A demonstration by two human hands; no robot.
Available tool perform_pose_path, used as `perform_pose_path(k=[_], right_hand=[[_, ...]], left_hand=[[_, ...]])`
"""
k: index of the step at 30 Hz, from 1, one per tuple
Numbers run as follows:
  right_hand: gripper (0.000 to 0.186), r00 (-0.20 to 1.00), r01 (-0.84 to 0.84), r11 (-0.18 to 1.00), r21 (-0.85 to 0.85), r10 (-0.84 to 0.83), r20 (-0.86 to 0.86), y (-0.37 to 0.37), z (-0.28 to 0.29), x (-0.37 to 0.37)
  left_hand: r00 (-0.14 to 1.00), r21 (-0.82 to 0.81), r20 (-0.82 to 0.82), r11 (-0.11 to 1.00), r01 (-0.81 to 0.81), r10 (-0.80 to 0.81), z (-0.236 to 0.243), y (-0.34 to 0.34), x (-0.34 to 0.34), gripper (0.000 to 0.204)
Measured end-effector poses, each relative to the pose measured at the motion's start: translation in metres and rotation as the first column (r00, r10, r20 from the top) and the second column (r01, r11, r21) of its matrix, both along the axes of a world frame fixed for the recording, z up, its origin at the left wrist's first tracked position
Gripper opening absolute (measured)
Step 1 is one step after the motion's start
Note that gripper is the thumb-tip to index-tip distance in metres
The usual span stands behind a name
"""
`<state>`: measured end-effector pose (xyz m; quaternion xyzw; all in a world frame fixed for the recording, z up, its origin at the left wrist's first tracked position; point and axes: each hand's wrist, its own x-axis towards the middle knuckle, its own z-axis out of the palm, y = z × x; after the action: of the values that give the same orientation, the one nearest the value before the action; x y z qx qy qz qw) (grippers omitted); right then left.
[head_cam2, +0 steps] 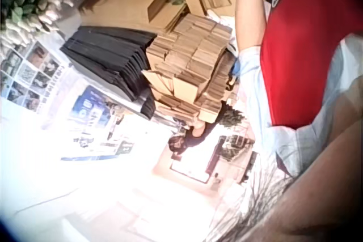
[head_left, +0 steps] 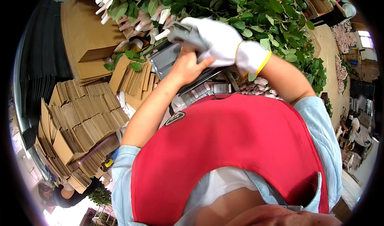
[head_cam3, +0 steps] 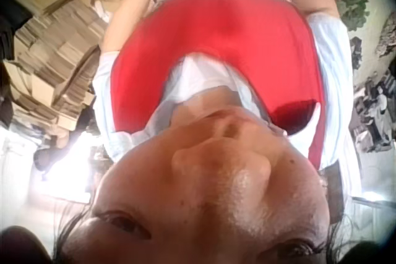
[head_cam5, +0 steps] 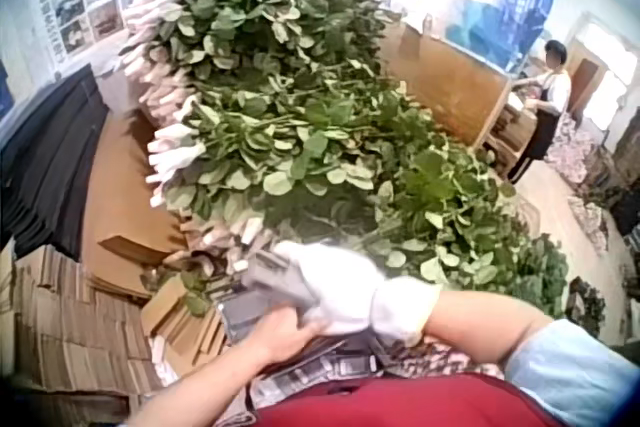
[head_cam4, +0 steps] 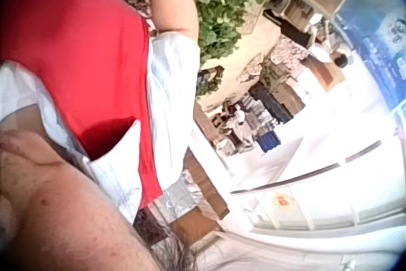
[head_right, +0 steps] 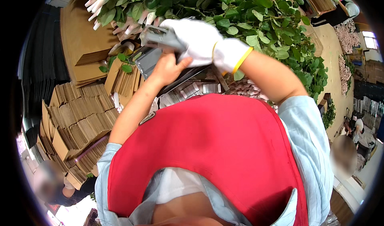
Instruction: The person bundles roses by hand using a gray folding guide and secures them with a clear film.
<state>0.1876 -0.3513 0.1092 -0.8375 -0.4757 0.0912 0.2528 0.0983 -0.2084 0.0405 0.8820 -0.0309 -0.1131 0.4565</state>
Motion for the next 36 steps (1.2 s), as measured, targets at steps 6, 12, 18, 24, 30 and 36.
perform_pose_path(k=[6, 12, 18, 24, 30, 36], right_hand=[[0.061, 0.949, -0.236, 0.963, -0.129, 0.257, 0.181, -0.098, 0.048, 0.058], [0.041, 0.992, -0.098, 0.692, -0.715, 0.126, -0.014, -0.08, 0.028, 0.062], [0.032, 0.962, -0.258, 0.758, -0.599, 0.147, -0.228, -0.083, 0.006, 0.081], [0.035, 0.983, -0.16, 0.696, -0.7, 0.052, -0.173, -0.068, 0.036, 0.076], [0.049, 0.934, -0.08, 0.847, -0.526, -0.12, -0.336, -0.027, 0.138, 0.005], [0.042, 0.307, -0.394, 0.893, -0.219, -0.097, -0.947, 0.023, -0.029, -0.097]], left_hand=[[0.885, 0.483, 0.447, 0.868, -0.113, -0.134, -0.01, -0.01, 0.002, 0.059], [0.855, 0.379, 0.514, 0.911, -0.16, -0.064, -0.02, -0.008, 0.003, 0.045], [0.848, 0.363, 0.529, 0.913, -0.189, -0.035, -0.021, -0.008, 0.002, 0.045], [0.749, -0.034, 0.653, 0.993, -0.116, 0.11, -0.02, 0.005, -0.004, 0.038], [0.636, -0.167, 0.263, 0.684, -0.71, 0.725, -0.109, 0.011, -0.158, 0.038], [0.906, 0.503, 0.232, 0.753, -0.424, 0.355, -0.147, 0.016, -0.281, 0.045]])
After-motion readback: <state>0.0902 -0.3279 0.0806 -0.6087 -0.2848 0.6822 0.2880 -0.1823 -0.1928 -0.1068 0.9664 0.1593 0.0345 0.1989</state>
